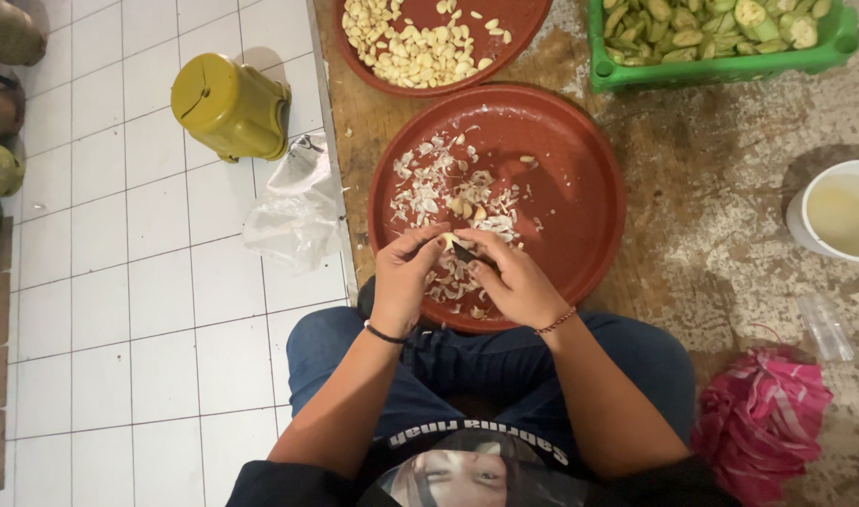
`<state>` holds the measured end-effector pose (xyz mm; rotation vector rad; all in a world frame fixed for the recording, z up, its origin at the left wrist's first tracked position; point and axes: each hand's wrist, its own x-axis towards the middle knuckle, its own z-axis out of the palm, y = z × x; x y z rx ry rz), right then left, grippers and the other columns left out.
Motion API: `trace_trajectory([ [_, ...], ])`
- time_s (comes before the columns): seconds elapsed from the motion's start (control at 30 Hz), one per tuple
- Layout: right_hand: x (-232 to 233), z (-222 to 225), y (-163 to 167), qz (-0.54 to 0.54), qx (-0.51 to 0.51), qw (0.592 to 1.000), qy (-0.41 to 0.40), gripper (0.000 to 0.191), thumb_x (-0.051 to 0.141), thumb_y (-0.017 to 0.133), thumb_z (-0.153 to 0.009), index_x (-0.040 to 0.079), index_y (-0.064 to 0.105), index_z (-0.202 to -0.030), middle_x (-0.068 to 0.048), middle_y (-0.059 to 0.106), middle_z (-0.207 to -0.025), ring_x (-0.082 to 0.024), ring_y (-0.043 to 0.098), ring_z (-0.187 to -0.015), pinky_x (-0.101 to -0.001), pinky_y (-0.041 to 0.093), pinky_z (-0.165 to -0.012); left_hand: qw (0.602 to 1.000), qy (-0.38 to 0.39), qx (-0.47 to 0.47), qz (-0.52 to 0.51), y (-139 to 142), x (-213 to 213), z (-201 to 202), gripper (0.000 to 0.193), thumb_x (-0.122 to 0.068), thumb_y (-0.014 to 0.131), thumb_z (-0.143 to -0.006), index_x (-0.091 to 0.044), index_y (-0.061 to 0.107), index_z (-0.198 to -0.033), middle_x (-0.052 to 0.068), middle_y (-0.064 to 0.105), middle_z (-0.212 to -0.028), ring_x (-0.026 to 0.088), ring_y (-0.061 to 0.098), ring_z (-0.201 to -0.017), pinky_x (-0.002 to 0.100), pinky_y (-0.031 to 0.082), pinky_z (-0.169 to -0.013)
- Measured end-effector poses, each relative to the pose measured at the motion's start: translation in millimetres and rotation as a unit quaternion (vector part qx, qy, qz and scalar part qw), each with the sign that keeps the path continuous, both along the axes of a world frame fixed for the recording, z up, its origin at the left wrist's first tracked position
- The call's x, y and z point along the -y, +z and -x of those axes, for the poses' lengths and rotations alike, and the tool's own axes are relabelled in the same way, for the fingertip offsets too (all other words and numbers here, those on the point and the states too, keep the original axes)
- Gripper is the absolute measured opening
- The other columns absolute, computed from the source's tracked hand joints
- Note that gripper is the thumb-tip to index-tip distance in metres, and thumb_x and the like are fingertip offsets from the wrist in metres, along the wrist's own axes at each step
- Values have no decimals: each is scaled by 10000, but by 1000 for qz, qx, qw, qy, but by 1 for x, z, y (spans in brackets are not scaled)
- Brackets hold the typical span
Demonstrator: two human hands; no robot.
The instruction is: The person sits on the floor and peels small, light-colored fruits using a yellow utility knife. The peeled fruit is placed into a brown tray, while the peels accumulate in a separate tray. The person works continuously, handling each fruit one at a time.
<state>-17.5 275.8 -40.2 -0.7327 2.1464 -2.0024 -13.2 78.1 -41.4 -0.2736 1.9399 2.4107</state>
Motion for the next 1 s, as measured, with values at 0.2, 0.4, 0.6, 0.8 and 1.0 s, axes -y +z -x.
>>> trace_trajectory([
  [0.2,-1,2,-1,-28,19,999,-10,431,23,579,-1019,99,531,-1440,-111,725,-1014,-165,710,-855,-301,558,-779,1000,1,20,-17,0,0,1,238,-1,635,-986,75,714,-1197,112,733,-1075,149,709,-923,263,594,-838],
  [0.4,-1,1,-1,-7,31,999,8,449,29,569,-996,86,504,-1437,-81,730,-996,-148,705,-826,-295,547,-737,1000,0,-6,-25,-1,0,0,229,-5,634,-986,81,709,-1185,104,731,-1092,141,712,-947,271,608,-853],
  [0.6,-1,1,-8,1,14,1000,0,420,7,565,-1009,80,545,-1422,-66,680,-944,-126,670,-785,-290,546,-728,1000,2,8,-24,-3,2,0,229,4,639,-983,86,707,-1185,115,743,-1079,150,713,-916,273,603,-830],
  [0.8,2,2,-24,106,137,984,45,422,-7,512,-1038,84,539,-1449,5,522,-844,-69,512,-740,-244,478,-681,1000,0,6,-28,-4,2,0,195,9,621,-1003,66,675,-1180,140,737,-1038,178,719,-893,283,593,-784],
  [1.0,-1,5,-25,91,169,981,2,423,-4,491,-1031,78,539,-1443,15,539,-827,-61,498,-723,-226,458,-666,990,-14,46,-131,-4,4,1,213,-1,560,-1004,18,659,-1192,106,722,-1091,206,735,-973,327,610,-885],
])
